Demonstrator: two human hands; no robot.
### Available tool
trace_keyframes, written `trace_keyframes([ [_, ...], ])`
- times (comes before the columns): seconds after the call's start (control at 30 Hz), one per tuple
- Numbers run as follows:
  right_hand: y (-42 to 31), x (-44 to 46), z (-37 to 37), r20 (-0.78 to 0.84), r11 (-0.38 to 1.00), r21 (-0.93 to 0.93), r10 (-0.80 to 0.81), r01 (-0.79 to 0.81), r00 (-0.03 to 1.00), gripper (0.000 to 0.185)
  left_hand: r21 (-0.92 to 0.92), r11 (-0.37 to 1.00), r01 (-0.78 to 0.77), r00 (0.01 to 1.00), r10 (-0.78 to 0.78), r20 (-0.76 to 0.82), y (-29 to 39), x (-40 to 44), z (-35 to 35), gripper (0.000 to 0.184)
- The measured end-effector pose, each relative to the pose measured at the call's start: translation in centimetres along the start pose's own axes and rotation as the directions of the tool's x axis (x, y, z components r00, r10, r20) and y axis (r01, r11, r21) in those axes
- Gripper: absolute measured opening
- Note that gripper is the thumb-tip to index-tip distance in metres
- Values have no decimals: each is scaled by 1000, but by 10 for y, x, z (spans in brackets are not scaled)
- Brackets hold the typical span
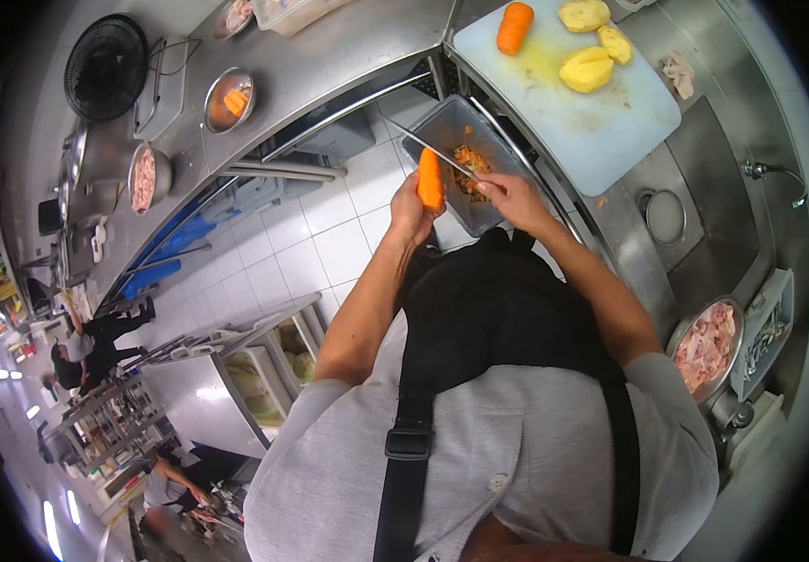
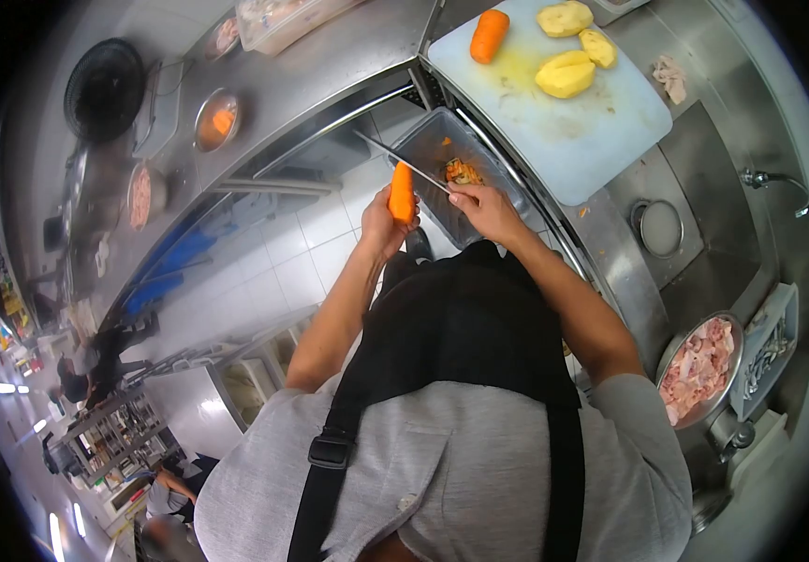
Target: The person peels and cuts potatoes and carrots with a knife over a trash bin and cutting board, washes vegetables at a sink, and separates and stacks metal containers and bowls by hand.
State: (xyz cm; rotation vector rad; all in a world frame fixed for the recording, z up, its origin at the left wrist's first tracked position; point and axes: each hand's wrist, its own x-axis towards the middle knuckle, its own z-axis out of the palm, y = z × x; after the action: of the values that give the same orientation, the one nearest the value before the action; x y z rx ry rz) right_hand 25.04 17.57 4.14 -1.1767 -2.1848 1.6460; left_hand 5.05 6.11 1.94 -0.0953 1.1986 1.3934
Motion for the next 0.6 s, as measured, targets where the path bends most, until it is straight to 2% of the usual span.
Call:
trace_keyframes([
  [0.03, 0, -5, 1, -7, 999, 2, -44, 44, 999, 37, 38, 999, -26, 1000, 27, -13, 0, 3, -2, 41],
  [0.13, -1, -21, 5, 8, 990, 46, -133, 133, 991, 38, -62, 998, 1, 998, -5, -59, 5, 11, -4, 42],
  [0.17, -3, -26, 4, 39, 991, 63, -121, 119, 992, 38, -101, 995, -11, 1000, 9, -20, 7, 15, -8, 42],
  [0.27, -10, -40, -2, 60, 991, 54, -124, 121, 990, 38, -179, 983, -44, 991, 20, -134, 14, 20, -5, 41],
  [0.4, -8, -50, -8, 67, 974, 4, -225, 225, 972, 38, -305, 951, -50, 977, -17, -211, 13, 37, -14, 39],
  [0.43, -9, -52, -10, 67, 972, -8, -234, 235, 970, 37, -260, 965, -43, 990, 6, -142, 14, 36, -16, 38],
  [0.53, -10, -55, -13, 57, 970, -23, -240, 242, 969, 37, -288, 958, -16, 981, -40, -188, 16, 32, -8, 38],
  [0.6, -12, -56, -14, 53, 971, -30, -236, 238, 970, 37, -301, 954, -5, 988, -42, -149, 14, 33, -10, 38],
])
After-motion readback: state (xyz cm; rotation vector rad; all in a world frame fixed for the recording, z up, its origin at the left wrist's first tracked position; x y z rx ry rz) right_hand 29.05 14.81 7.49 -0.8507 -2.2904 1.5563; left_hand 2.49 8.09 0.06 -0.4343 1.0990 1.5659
